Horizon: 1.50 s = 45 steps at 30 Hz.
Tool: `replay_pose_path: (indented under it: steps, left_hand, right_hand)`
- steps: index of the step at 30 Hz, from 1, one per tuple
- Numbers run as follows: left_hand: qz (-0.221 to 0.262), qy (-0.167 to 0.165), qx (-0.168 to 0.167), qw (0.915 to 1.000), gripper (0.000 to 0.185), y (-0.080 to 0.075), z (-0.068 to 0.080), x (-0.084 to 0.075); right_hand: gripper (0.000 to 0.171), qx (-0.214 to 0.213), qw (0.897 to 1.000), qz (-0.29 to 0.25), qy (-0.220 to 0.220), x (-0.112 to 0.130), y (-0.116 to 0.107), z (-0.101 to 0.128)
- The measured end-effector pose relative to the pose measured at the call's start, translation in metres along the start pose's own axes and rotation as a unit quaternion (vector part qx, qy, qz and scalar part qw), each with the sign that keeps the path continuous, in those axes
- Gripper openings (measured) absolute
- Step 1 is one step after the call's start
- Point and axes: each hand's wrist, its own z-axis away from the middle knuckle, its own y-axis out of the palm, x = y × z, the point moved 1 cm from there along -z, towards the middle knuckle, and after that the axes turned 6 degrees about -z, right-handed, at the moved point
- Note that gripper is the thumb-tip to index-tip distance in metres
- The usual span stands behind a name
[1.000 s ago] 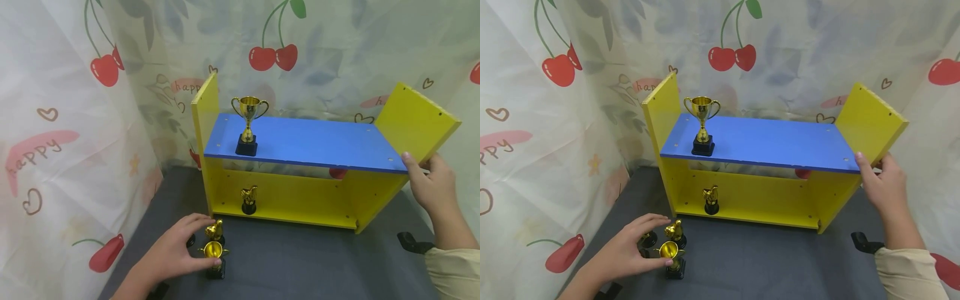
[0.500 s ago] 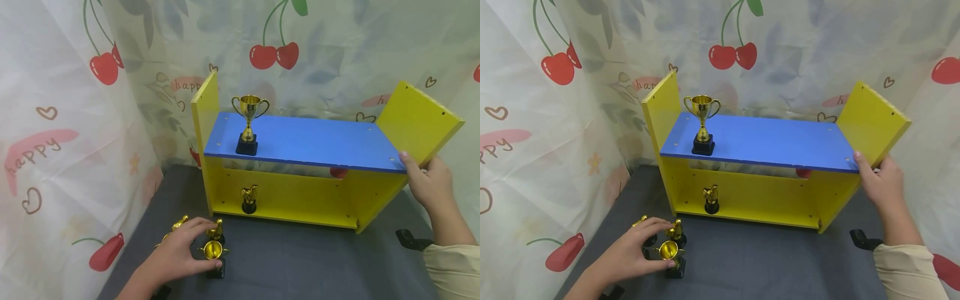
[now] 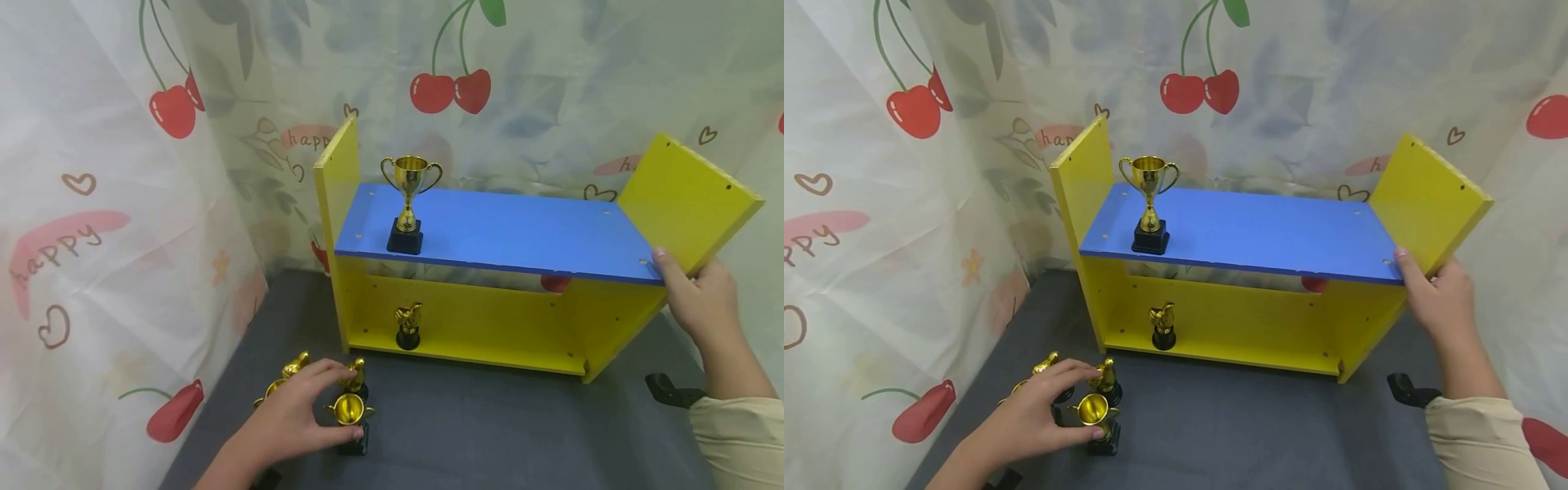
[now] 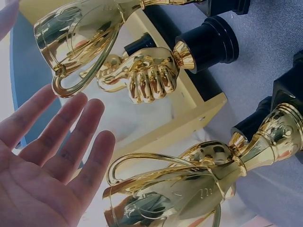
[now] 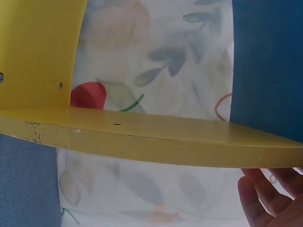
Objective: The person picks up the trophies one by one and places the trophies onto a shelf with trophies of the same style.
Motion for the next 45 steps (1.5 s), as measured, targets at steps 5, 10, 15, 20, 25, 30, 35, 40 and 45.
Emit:
replay_pose_path:
  steps: [5, 10, 15, 20, 25, 30, 35, 40, 45]
  left_hand:
    - [-0.005, -0.007, 0.004, 1.0000, 0.075, 0.0011, 0.0010, 0.0014]
    - [-0.004, -0.009, 0.006, 0.9999, 0.074, 0.0025, 0.0020, 0.0029]
    - [-0.006, -0.006, 0.004, 1.0000, 0.073, 0.0030, 0.0025, 0.0038]
    - [-0.009, -0.003, 0.002, 1.0000, 0.073, 0.0034, 0.0024, 0.0042]
    - [-0.010, -0.007, 0.003, 0.9999, 0.073, 0.0038, 0.0024, 0.0041]
    - [-0.014, -0.008, 0.002, 0.9999, 0.073, 0.0043, 0.0023, 0.0046]
    - [-0.017, -0.008, 0.004, 0.9998, 0.071, 0.0049, 0.0017, 0.0051]
    - [-0.019, -0.006, 0.008, 0.9998, 0.068, 0.0056, 0.0016, 0.0058]
    - [-0.024, -0.002, 0.011, 0.9996, 0.065, 0.0065, 0.0008, 0.0064]
  right_hand:
    - [0.058, 0.002, 1.000, -0.011, 0.002, -0.0006, 0.0016, -0.0007]
    - [0.050, 0.001, 1.000, -0.019, 0.015, -0.0010, 0.0031, -0.0014]
    - [0.056, 0.004, 0.999, -0.026, 0.029, 0.0017, 0.0035, -0.0005]
    - [0.059, -0.001, 0.999, -0.027, 0.031, 0.0017, 0.0051, -0.0007]
    - [0.063, -0.014, 0.999, -0.019, 0.029, 0.0008, 0.0090, -0.0009]
    - [0.071, -0.009, 0.999, -0.025, 0.045, 0.0003, 0.0100, -0.0010]
    - [0.070, -0.012, 0.998, -0.035, 0.048, 0.0002, 0.0100, -0.0009]
    - [0.046, -0.005, 0.997, -0.053, 0.049, -0.0009, 0.0081, -0.0006]
    - [0.029, -0.009, 0.995, -0.077, 0.058, -0.0018, 0.0089, -0.0015]
